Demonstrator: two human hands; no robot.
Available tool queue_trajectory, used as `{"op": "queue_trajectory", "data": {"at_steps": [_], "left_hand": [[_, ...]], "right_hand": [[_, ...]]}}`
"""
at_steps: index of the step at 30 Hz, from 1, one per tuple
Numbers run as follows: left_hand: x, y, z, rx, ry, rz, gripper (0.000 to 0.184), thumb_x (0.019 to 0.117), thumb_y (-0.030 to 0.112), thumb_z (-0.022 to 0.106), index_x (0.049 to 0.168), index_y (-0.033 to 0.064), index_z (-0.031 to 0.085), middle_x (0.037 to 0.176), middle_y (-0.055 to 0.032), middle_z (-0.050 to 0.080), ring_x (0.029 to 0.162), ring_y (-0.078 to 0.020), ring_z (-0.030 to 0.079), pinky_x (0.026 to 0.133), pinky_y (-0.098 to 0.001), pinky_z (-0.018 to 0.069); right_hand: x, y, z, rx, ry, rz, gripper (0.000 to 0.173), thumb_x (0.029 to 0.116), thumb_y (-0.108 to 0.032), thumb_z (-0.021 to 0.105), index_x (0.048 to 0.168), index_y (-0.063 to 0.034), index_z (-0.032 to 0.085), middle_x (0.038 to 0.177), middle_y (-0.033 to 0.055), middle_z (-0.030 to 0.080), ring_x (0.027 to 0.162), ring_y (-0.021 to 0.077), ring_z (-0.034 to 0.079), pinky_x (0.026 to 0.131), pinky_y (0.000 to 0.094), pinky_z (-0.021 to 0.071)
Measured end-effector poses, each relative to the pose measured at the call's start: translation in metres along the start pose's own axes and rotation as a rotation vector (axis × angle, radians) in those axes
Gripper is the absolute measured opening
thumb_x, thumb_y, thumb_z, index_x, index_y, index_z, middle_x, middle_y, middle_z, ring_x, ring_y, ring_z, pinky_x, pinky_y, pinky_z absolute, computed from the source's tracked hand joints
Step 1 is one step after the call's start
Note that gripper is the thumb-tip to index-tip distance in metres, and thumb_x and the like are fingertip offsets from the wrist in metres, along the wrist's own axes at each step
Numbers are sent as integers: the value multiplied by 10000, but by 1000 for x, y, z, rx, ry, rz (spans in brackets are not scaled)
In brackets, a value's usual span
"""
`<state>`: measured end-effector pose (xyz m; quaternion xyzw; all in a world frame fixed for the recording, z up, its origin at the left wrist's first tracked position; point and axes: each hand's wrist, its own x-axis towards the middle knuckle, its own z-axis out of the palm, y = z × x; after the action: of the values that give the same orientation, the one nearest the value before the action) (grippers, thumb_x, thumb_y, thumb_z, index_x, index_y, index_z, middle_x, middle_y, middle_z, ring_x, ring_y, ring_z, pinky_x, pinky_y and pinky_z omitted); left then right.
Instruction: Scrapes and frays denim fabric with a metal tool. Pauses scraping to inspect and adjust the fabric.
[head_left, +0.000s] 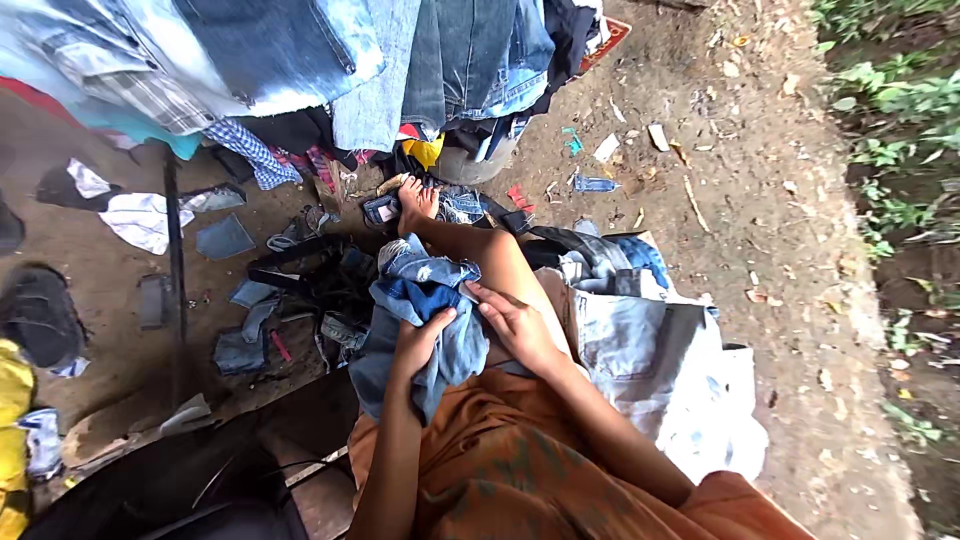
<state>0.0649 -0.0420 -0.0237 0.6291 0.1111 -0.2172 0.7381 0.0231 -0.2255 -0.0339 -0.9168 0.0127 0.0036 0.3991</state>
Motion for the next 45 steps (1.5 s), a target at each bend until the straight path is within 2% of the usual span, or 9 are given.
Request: {"op": "queue_trajectory", "data": {"at_steps": [2,8,13,18,23,29,37,42,45], "left_hand": [[0,-1,0,-7,17,0,286,891,-72,641,1164,-77,555,961,-18,712,925,-8,679,893,-207,563],[3,-3,1,-21,20,43,281,906,-59,654,1173,-84,568,979,-24,717,945,-13,680,912,-210,562],[3,-4,-2,-61,11,57,239,890,-79,632,1123,-58,583,942,2,724,917,-10,686,904,-217,565],[10,3,-2,58,28,11,326,901,-18,676,1199,-110,581,1055,-91,697,991,-33,655,940,-223,531],[18,0,-3,76,34,31,405,893,14,702,1250,-125,571,1148,-168,682,1081,-106,645,1000,-288,514],[10,-12,-2,-51,57,78,405,871,-24,683,1239,-135,555,1101,-151,693,1033,-87,661,975,-273,532],[8,-12,-4,-15,43,34,354,898,-27,657,1223,-129,559,1072,-142,689,1003,-80,658,954,-261,530],[10,-14,-7,-14,45,26,355,883,-23,646,1211,-123,555,1038,-129,689,966,-73,661,925,-253,540],[8,-10,-5,26,54,8,384,901,0,681,1246,-116,558,1098,-143,696,1026,-96,666,962,-273,539]], "right_hand": [[5,4,-12,259,-6,92,415,1092,-250,408,1390,-68,634,1385,108,646,1280,197,615,1097,428,474],[5,1,-38,362,-110,40,441,1092,-284,411,1464,-101,562,1436,79,605,1285,138,591,1090,384,471],[-1,-10,-16,-3,-175,-90,441,1082,-369,441,1464,-199,580,1070,168,737,844,357,724,700,580,570],[3,-11,4,-113,-61,-22,397,1070,-331,467,1411,-226,640,983,189,740,754,394,718,629,600,565],[20,-14,-2,32,-181,172,423,1088,-376,427,1464,-265,585,1219,138,726,999,400,718,832,673,528],[26,13,2,447,-49,132,425,1075,-238,419,1427,-80,597,1472,64,582,1371,158,531,1174,428,399],[3,-11,9,-19,-228,82,462,1085,-384,429,1532,-290,500,1140,204,732,901,454,717,770,679,531],[8,2,23,149,34,74,411,1093,-306,422,1433,-185,618,1338,101,682,1138,314,699,964,593,534],[21,13,8,667,95,149,426,1078,-181,402,1436,-20,568,1434,71,610,1293,90,576,1111,296,440]]}}
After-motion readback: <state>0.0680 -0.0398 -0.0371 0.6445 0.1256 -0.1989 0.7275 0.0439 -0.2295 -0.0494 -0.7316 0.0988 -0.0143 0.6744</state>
